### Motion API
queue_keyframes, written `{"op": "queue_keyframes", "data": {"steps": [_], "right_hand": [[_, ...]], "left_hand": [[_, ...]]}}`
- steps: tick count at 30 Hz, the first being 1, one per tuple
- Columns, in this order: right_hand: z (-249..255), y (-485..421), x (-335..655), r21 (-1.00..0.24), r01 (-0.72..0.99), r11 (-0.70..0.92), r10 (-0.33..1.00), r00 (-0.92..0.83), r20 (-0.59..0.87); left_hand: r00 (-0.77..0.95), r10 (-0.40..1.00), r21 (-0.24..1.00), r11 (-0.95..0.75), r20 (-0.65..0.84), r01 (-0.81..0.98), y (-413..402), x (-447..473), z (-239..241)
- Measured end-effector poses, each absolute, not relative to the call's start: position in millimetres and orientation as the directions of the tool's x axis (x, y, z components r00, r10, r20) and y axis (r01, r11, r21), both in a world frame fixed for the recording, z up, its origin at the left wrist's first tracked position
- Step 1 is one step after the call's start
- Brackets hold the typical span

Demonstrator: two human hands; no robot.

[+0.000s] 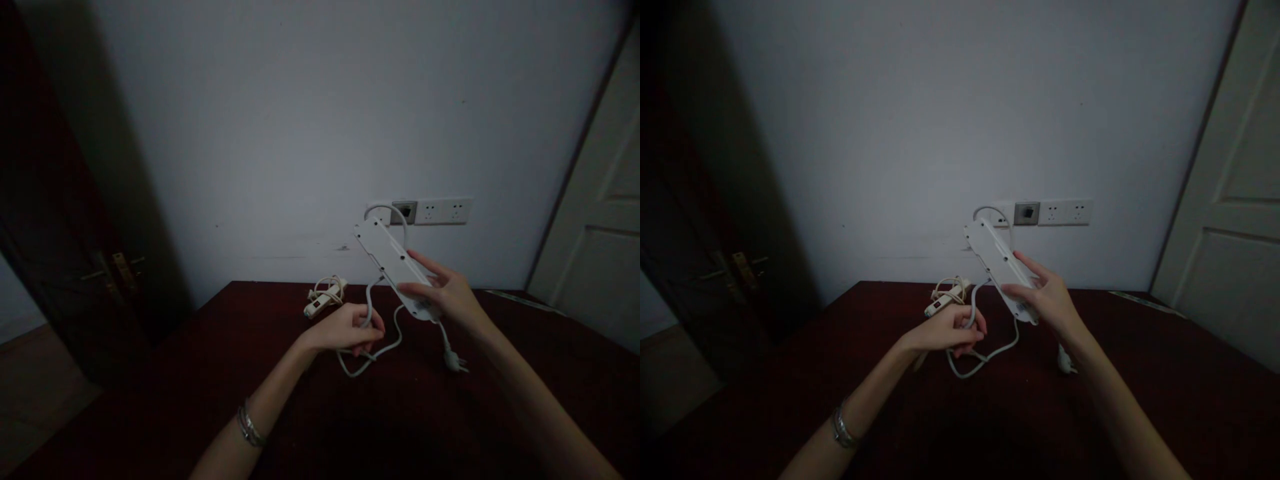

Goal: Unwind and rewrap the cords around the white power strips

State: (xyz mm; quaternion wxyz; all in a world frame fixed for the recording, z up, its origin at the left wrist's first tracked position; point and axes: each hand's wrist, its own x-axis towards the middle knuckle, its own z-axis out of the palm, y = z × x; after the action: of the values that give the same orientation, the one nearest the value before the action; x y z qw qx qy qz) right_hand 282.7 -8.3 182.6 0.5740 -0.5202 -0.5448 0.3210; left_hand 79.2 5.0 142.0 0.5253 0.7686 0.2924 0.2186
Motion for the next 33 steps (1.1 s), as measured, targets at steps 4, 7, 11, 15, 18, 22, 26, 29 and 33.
{"op": "queue_keyframes", "data": {"steps": [4, 7, 11, 15, 18, 22, 26, 29, 33], "right_hand": [[177.0, -2.8, 286.4, -0.901, 0.325, 0.287, 0.902, 0.224, 0.368], [168.5, 2.5, 288.9, -0.764, 0.528, 0.371, 0.830, 0.180, 0.528], [160.1, 2.9, 284.5, -0.479, 0.819, 0.316, 0.752, 0.092, 0.652], [158.4, -3.3, 274.8, -0.244, 0.945, 0.218, 0.752, -0.003, 0.659], [158.7, -9.2, 268.7, -0.124, 0.976, 0.179, 0.756, -0.056, 0.652], [158.0, -15.6, 263.2, -0.004, 0.988, 0.157, 0.779, -0.121, 0.615], [156.7, -17.8, 261.0, 0.067, 0.987, 0.148, 0.809, -0.160, 0.565], [157.3, -18.8, 264.4, 0.109, 0.978, 0.176, 0.839, -0.207, 0.503], [162.1, -23.4, 276.3, 0.138, 0.940, 0.313, 0.852, -0.342, 0.396]], "left_hand": [[0.589, 0.751, 0.621, -0.622, 0.299, 0.477, -1.4, 73.0, 150.3], [0.538, 0.751, 0.388, -0.659, 0.383, 0.644, -5.1, 68.3, 156.8], [0.496, 0.783, 0.203, -0.592, 0.377, 0.780, -8.8, 61.1, 166.8], [0.462, 0.786, 0.116, -0.547, 0.410, 0.829, -6.1, 52.7, 171.5], [0.431, 0.773, 0.055, -0.511, 0.465, 0.858, -2.6, 46.9, 172.0], [0.447, 0.707, -0.083, -0.486, 0.547, 0.870, -3.1, 42.4, 174.3], [0.564, 0.585, -0.230, -0.546, 0.583, 0.805, -6.7, 40.8, 178.0], [0.640, 0.521, -0.306, -0.588, 0.565, 0.749, -7.6, 39.6, 179.9], [0.690, 0.495, -0.305, -0.647, 0.529, 0.699, -3.6, 35.6, 180.7]]}}
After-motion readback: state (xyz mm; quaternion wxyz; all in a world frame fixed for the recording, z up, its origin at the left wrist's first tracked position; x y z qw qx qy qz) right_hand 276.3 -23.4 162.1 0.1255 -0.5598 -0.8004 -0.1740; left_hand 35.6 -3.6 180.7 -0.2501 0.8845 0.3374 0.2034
